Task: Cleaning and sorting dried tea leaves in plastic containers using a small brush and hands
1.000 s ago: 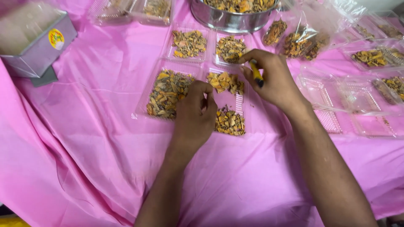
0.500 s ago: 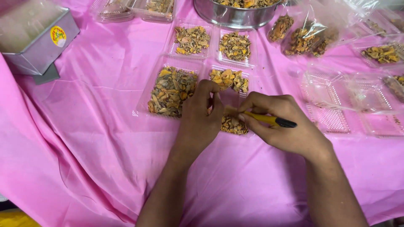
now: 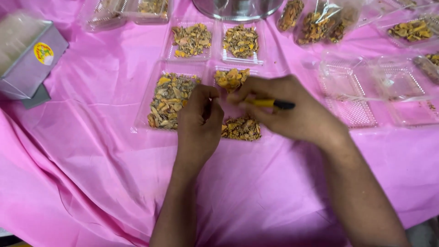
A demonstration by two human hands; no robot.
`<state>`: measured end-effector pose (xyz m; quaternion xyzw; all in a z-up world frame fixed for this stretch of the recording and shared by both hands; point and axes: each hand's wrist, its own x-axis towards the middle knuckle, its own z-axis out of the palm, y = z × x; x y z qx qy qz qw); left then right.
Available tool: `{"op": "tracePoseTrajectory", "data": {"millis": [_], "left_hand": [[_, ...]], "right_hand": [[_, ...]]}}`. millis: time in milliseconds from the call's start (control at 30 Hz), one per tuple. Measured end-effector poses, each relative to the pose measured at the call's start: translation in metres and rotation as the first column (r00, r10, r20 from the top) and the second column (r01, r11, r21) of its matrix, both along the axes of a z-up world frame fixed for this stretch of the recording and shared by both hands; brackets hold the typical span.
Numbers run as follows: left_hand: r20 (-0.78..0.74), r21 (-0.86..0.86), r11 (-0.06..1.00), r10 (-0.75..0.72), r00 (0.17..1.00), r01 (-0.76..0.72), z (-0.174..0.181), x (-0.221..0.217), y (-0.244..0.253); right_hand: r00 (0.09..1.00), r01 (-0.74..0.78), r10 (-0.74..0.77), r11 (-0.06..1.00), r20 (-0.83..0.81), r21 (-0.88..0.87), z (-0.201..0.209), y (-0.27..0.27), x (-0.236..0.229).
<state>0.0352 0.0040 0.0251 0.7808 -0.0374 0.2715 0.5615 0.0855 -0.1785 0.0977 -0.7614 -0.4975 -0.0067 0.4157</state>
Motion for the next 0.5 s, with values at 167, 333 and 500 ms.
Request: {"op": "tracePoseTrajectory", "data": {"millis": [167, 333, 500], "left_hand": [[-0.009, 0.027, 1.0, -0.006, 1.0, 0.006, -0.001, 0.0, -0.003], [0.042, 0.014, 0.999, -0.037, 0.998, 0.036, -0.003, 0.001, -0.004], [0.053, -0.027, 0.997, -0.064, 0.997, 0.066, -0.003, 0.002, -0.002]], "right_hand": [[0.981, 0.191, -0.19, 0.957, 0.025, -0.216, 0.009, -0.009, -0.011], [0.988, 0.147, -0.136, 0.974, 0.075, -0.172, 0.001, -0.002, -0.032], [0.991, 0.136, -0.137, 0.989, -0.007, -0.054, 0.019, 0.004, -0.04]]}}
